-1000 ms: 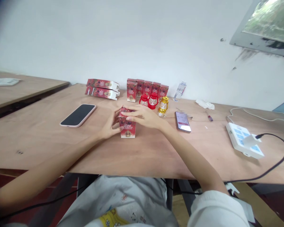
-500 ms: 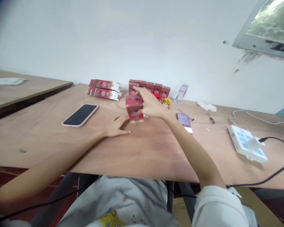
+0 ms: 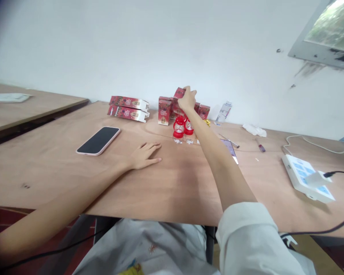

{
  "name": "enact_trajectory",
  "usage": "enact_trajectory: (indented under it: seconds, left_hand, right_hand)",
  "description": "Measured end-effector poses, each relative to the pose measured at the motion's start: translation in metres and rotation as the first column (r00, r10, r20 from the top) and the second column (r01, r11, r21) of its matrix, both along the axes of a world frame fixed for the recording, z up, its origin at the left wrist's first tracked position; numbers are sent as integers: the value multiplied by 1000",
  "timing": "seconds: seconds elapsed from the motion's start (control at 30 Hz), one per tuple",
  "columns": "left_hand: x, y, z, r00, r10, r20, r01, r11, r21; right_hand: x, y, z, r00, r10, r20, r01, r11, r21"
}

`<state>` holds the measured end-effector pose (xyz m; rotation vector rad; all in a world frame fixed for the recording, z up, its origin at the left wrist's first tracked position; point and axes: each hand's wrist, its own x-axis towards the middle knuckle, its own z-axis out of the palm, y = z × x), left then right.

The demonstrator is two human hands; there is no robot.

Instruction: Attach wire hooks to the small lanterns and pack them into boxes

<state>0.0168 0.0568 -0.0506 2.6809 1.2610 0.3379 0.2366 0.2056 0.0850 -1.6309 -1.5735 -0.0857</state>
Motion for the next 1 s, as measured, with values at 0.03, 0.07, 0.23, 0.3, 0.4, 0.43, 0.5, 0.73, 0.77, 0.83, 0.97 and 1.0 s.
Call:
enact_trajectory:
  seconds: [0.03,0.07,0.23,0.3,0.4,0.43,0.5,0.73,0.77,0.83,0.97,1.0]
  left_hand:
    - [0,1,-1,1000,-3,9,3,1000,3]
    - [0,1,-2,1000,-7,18,6,1000,5]
    - [0,2,-5,999,-16,50,15,1000,7]
    - [0,1,-3,999,-16,49,16,1000,0]
    - [0,0,-1,999,-11,44,11,1000,-11]
    - [0,0,-1,999,-9,41,10,1000,-10]
    - [1,0,-1,999,-7,33,7,1000,-6]
    - [2,-1,-2,1000,6,20,-6,1000,6]
    - [1,0,-2,1000,5,20,-5,1000,9]
    - [1,0,-2,1000,1,21,-1,1000,17]
    - [0,2,-5,1000,-12,23,11,999,35]
    - [-1,3,-5,1000,-14,23,13,999,37]
  right_hand:
    - [0,5,-5,1000,13,-15,-14,999,-45]
    - [-1,10,-10,999,30,-22,-32,995,-89]
    - [-9,29,-30,993,111,-26,-114,937,-330]
    - [-11,29,-33,992,127,-22,-127,929,-348]
    - [-10,19,-31,986,159,44,-135,932,-335]
    - [-9,12,-29,983,157,93,-120,940,-319]
    - [-8,-6,-25,968,130,216,-73,964,-256]
    - [-12,-75,-27,728,294,619,-33,917,-397]
    - [-13,-82,-29,700,324,636,-11,896,-444]
    - [-15,-93,-31,663,354,660,-8,884,-467]
    - [-8,-113,-28,689,319,651,-116,935,-335]
    - [-3,-118,-27,735,310,603,-168,945,-281]
